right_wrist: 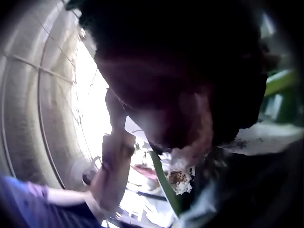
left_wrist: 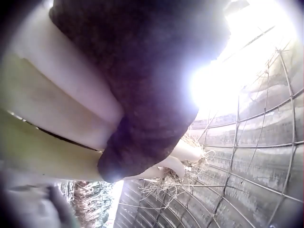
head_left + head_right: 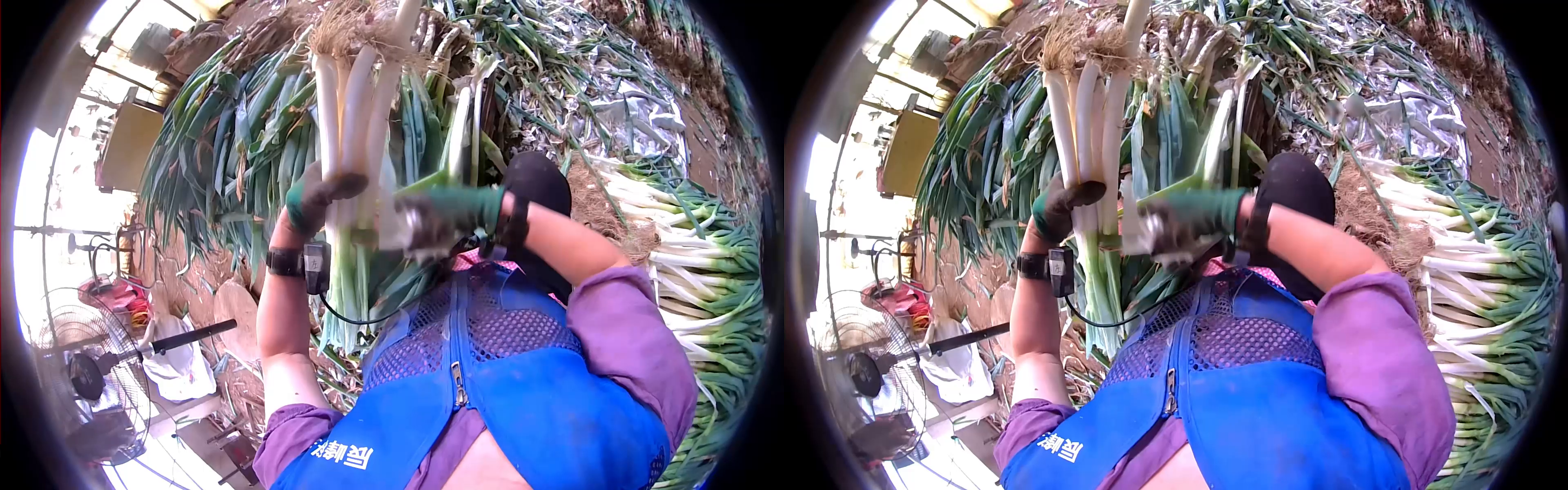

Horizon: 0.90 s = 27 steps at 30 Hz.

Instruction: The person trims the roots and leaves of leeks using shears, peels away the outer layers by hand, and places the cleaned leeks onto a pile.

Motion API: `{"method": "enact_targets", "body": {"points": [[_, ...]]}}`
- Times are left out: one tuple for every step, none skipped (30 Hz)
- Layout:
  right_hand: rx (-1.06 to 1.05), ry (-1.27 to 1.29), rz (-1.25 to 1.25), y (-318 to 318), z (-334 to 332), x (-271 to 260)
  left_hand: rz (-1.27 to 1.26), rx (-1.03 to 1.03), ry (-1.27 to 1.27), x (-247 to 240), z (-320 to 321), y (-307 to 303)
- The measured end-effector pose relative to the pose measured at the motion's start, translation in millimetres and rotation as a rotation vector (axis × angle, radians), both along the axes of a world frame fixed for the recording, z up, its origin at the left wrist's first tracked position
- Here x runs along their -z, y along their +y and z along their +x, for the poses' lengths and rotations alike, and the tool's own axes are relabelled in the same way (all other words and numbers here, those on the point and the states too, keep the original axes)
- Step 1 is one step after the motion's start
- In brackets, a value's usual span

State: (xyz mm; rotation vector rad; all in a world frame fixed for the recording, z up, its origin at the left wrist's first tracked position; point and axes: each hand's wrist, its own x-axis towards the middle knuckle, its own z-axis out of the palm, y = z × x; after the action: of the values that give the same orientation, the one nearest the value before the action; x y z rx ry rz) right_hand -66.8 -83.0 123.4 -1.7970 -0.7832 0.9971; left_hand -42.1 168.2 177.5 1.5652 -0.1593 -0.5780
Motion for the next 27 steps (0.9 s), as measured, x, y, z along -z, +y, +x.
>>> {"method": "enact_targets", "body": {"points": [[-0.027,-0.025,-0.03,1.2,-11.6,18.7,0.022,0.011,0.004,-4.6,-0.7,-0.7],[-0.054,-0.051,-0.059,2.5,-23.3,36.9,0.046,0.021,0.004,-10.9,-1.9,-0.7],[-0.061,-0.08,-0.059,-2.5,-28.3,31.7,0.017,-0.031,0.012,-19.5,-6.8,-4.0],[-0.068,-0.113,-0.06,-8.2,-28.3,21.5,0.02,-0.028,0.009,-28.3,-10.5,-3.1],[-0.079,-0.046,-0.118,-14.8,-18.0,10.1,0.023,-0.025,0.001,-37.3,-14.0,-1.9],[-0.086,0.021,-0.173,-21.5,-4.3,-0.8,0.029,-0.019,-0.006,-44.8,-18.6,0.4],[-0.135,0.003,-0.211,-30.3,12.5,-9.0,0.022,-0.061,-0.018,-45.5,-22.9,2.1],[-0.132,0.062,-0.28,-38.6,28.5,-22.4,-0.019,-0.054,-0.028,-44.0,-25.0,5.7],[-0.158,0.065,-0.298,-45.6,46.5,-37.8,-0.058,-0.047,-0.039,-40.9,-25.5,10.6],[-0.186,0.07,-0.317,-51.7,64.5,-55.5,-0.098,-0.042,-0.048,-36.2,-23.0,14.5],[-0.201,0.039,-0.337,-52.6,80.1,-78.9,-0.109,-0.015,-0.082,-28.8,-18.7,18.6],[-0.214,0.017,-0.356,-50.6,88.9,-104.4,-0.096,-0.029,-0.042,-20.8,-16.7,27.6],[-0.175,0.048,-0.24,-49.4,87.5,-132.4,-0.111,-0.044,-0.051,-19.8,-15.9,30.3],[-0.141,0.064,-0.3,-44.9,91.1,-141.3,-0.127,-0.061,-0.053,-18.1,-16.9,30.9],[-0.107,0.082,-0.359,-40.3,94.6,-150.2,-0.135,-0.086,-0.07,-18.9,-18.2,28.7],[-0.114,-0.044,-0.368,-34.5,96.7,-152.1,-0.143,-0.112,-0.085,-22.3,-18.0,24.8],[-0.143,-0.213,-0.47,-28.4,98.1,-151.7,-0.074,-0.144,-0.108,-27.3,-17.5,20.9],[-0.174,-0.38,-0.568,-23.6,98.6,-149.9,-0.058,-0.148,-0.16,-24.0,-13.8,18.4],[-0.144,-0.483,-0.554,-19.4,99.8,-148.8,-0.018,-0.155,-0.138,-19.9,-9.7,15.1],[-0.11,-0.587,-0.538,-15.9,102.9,-149.3,0.022,-0.159,-0.118,-15.9,-5.6,10.5],[-0.071,-0.697,-0.522,-14.4,107.5,-151.6,0.06,-0.177,-0.161,-12.1,-4.3,2.6],[-0.06,-0.781,-0.518,-17.2,113.7,-156.1,0.095,-0.118,-0.155,-4.6,0.1,-0.3],[-0.045,-0.866,-0.516,-20.0,119.9,-160.8,0.108,-0.131,-0.153,2.4,-0.8,-4.3],[-0.057,-0.926,-0.529,-24.9,132.2,-166.3,0.121,-0.141,-0.155,6.5,0.4,-9.4],[0.033,-1.074,-0.558,-33.1,131.7,-182.8,0.168,-0.181,-0.137,2.9,-2.0,-14.4],[0.134,-1.21,-0.592,-40.8,130.5,-199.9,0.142,-0.189,-0.121,3.4,-2.1,-14.6],[0.29,-1.244,-0.596,-46.8,132.7,-207.7,0.116,-0.201,-0.103,4.4,-2.2,-11.5]]}}
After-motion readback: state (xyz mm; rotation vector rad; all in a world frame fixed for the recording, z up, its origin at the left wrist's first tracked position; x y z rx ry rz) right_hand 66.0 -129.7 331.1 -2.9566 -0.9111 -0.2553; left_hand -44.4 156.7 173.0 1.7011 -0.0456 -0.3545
